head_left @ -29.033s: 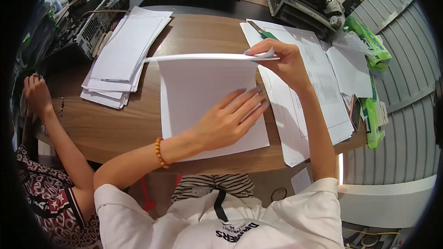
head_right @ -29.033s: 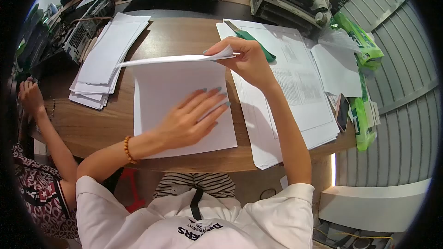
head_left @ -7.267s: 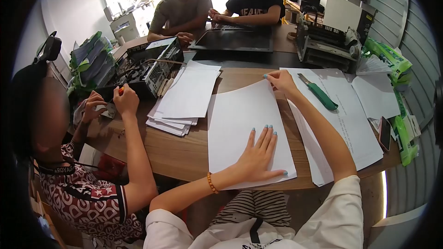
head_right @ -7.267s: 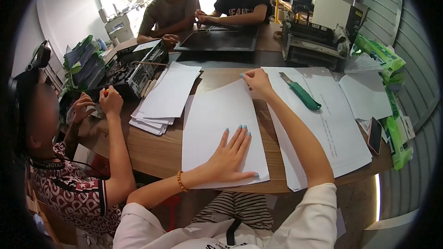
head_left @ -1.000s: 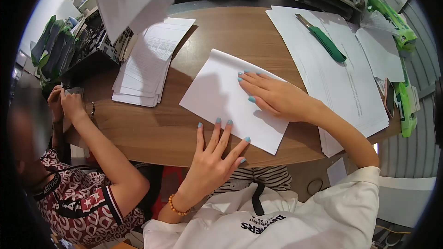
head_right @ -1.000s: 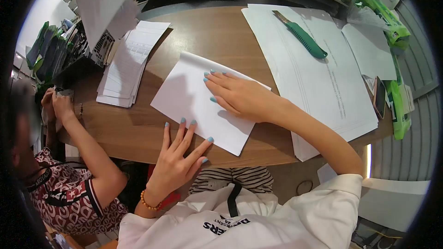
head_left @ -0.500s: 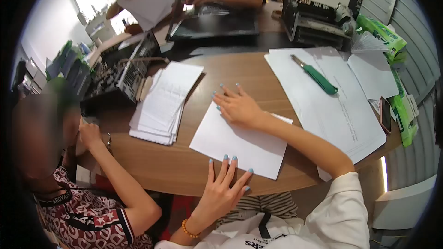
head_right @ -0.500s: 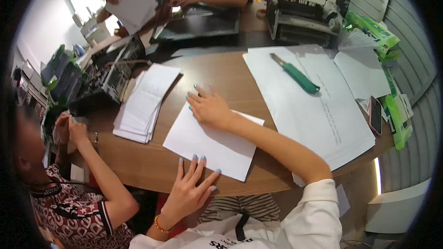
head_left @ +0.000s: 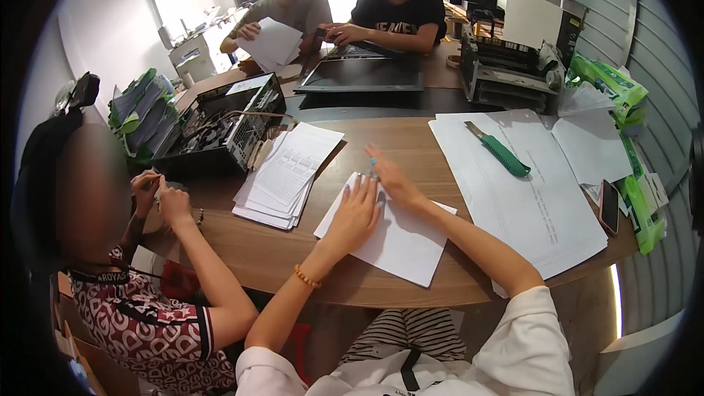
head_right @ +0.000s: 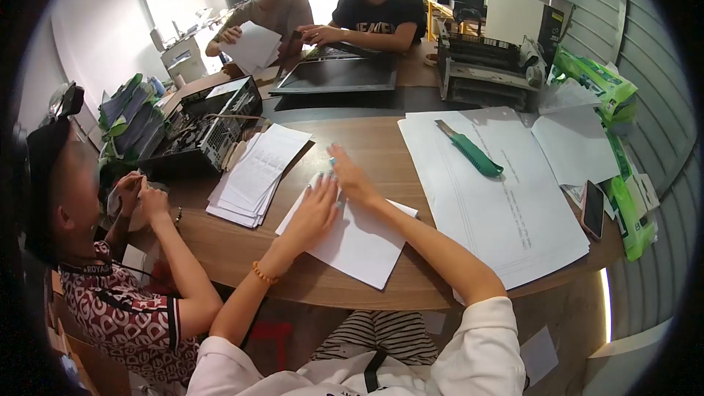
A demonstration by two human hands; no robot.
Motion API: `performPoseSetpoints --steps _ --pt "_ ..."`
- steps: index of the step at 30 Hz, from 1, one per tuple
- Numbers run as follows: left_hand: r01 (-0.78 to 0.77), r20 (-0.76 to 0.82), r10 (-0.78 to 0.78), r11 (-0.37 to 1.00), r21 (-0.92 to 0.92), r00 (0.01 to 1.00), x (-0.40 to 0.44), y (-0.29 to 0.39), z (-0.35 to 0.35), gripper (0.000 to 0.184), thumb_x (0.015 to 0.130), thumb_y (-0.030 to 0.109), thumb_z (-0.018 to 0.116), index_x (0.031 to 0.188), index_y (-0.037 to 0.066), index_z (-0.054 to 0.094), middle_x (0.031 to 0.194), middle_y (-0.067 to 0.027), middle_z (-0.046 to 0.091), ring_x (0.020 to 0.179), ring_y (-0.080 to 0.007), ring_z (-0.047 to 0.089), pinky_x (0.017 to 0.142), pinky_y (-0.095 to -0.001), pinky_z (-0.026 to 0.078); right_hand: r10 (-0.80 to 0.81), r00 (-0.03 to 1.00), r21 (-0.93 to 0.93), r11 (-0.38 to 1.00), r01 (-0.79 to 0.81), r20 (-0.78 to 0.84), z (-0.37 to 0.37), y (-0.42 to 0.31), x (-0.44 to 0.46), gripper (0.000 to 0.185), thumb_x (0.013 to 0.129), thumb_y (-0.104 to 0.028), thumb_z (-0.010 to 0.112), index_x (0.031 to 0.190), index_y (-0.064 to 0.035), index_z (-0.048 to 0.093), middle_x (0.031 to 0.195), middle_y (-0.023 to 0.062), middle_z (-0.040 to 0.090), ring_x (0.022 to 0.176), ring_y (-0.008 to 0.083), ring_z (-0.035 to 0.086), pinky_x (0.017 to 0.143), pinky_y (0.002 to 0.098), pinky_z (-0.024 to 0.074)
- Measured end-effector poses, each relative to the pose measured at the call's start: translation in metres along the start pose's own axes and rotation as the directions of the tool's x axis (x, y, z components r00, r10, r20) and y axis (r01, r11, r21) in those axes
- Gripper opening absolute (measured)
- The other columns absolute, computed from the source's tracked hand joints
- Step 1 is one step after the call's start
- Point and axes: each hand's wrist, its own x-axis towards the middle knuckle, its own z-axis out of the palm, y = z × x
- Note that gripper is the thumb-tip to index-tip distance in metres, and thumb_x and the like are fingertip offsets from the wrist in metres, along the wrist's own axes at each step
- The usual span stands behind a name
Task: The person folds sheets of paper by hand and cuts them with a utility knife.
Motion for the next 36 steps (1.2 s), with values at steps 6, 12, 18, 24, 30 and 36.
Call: performPoseSetpoints --steps 6,12,18,24,30,36 --pt "0.009 0.167 -0.007 1.000 -0.014 0.986 0.000 0.004 -0.008 0.057 0.093 0.036 0.037 0.138 0.004 0.029 0.144 -0.0161 0.030 0.135 -0.0280 0.025 0.109 -0.0459 0.019 0.398 0.912 0.537 0.793 -0.287 -0.101 -0.034 -0.011 -0.008 0.045 0.097 -0.023 0.031 0.135 -0.0005 0.039 0.141 0.0110 0.037 0.133 0.0178 0.028 0.108 0.0261 0.0168" --pt "0.008 0.183 -0.006 1.000 -0.013 0.983 0.000 0.002 -0.009 0.056 0.093 0.035 0.037 0.139 0.004 0.028 0.144 -0.0158 0.028 0.135 -0.0275 0.023 0.109 -0.0450 0.018 0.546 0.832 0.418 0.781 -0.464 -0.098 -0.079 -0.053 -0.031 0.041 0.096 -0.021 0.035 0.131 -0.0030 0.045 0.134 0.0106 0.046 0.126 0.0168 0.040 0.104 0.0257 0.0284" --pt "-0.160 0.315 0.135 0.986 0.055 0.939 0.030 -0.043 -0.018 0.055 0.094 0.036 0.037 0.138 0.004 0.031 0.144 -0.0141 0.029 0.135 -0.0306 0.023 0.109 -0.0519 0.016 0.092 0.946 -0.517 0.818 -0.250 -0.312 -0.163 -0.014 -0.041 0.041 0.082 -0.010 0.055 0.120 0.0034 0.050 0.123 0.0224 0.051 0.119 0.0353 0.045 0.102 0.0387 0.0340" --pt "0.092 0.192 -0.106 0.993 0.079 0.976 0.029 0.016 -0.018 0.084 0.085 0.059 0.045 0.138 -0.003 0.026 0.139 -0.0369 0.019 0.134 -0.0460 0.011 0.106 -0.0582 0.012 0.448 0.804 -0.771 0.317 -0.552 -0.391 -0.203 0.017 -0.075 0.049 0.081 -0.024 0.062 0.122 0.0001 0.048 0.125 0.0199 0.049 0.118 0.0331 0.045 0.096 0.0384 0.0387" --pt "0.124 0.353 -0.109 0.992 -0.021 0.929 0.025 0.016 -0.009 0.085 0.087 0.056 0.045 0.140 -0.005 0.018 0.143 -0.0329 0.014 0.136 -0.0435 0.008 0.108 -0.0539 0.006 0.258 0.907 -0.756 0.502 -0.419 -0.332 -0.211 -0.022 -0.098 0.046 0.078 -0.012 0.063 0.121 -0.0006 0.050 0.109 0.0154 0.059 0.100 0.0311 0.056 0.086 0.0364 0.0443" --pt "0.131 0.136 -0.129 0.991 0.001 0.982 0.012 0.022 -0.010 0.093 0.082 0.062 0.048 0.131 -0.016 0.029 0.136 -0.0373 0.025 0.133 -0.0465 0.016 0.105 -0.0590 0.013 0.292 0.946 -0.493 0.808 -0.323 -0.140 -0.208 -0.157 -0.159 0.038 0.072 -0.001 0.061 0.110 0.0039 0.057 0.098 0.0152 0.061 0.091 0.0310 0.058 0.078 0.0361 0.0462"
